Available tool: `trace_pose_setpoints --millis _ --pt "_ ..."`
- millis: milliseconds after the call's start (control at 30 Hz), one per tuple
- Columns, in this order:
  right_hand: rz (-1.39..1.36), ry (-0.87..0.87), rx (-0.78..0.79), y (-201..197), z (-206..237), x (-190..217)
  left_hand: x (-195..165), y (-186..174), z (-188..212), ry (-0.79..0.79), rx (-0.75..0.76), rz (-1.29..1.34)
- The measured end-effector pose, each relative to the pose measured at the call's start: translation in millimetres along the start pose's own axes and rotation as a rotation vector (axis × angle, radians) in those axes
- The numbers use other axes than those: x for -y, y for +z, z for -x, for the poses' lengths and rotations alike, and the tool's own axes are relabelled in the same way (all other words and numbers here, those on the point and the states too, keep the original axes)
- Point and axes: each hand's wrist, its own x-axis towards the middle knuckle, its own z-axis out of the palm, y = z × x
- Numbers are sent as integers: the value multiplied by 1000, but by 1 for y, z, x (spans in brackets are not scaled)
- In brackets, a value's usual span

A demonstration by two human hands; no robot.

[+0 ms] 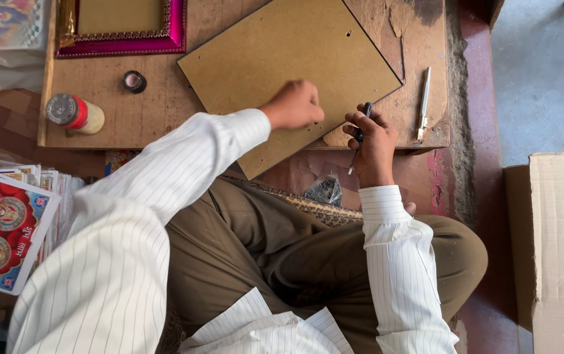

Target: The person is assembling a picture frame by inserting and tightening screws into a cardboard backing board. They use a screwdriver to secure the screws into pre-drilled holes.

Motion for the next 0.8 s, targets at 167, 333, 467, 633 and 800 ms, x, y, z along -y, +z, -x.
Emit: trace_pose_setpoints --millis 167,333,467,633,800 --pt "92 -32 -44 2 5 -6 15 -24 39 -242 -170 748" --pt "224 -128 -13 9 19 -8 23 -34 79 -248 -290 1216" --pt "460 -160 -91 13 44 -7 22 -51 93 -201 -329 1350" --pt "464 11 -265 46 50 -43 10 -89 111 -208 -363 1284" --pt "599 -111 -357 61 24 -84 8 -112 103 -333 -449 1219"
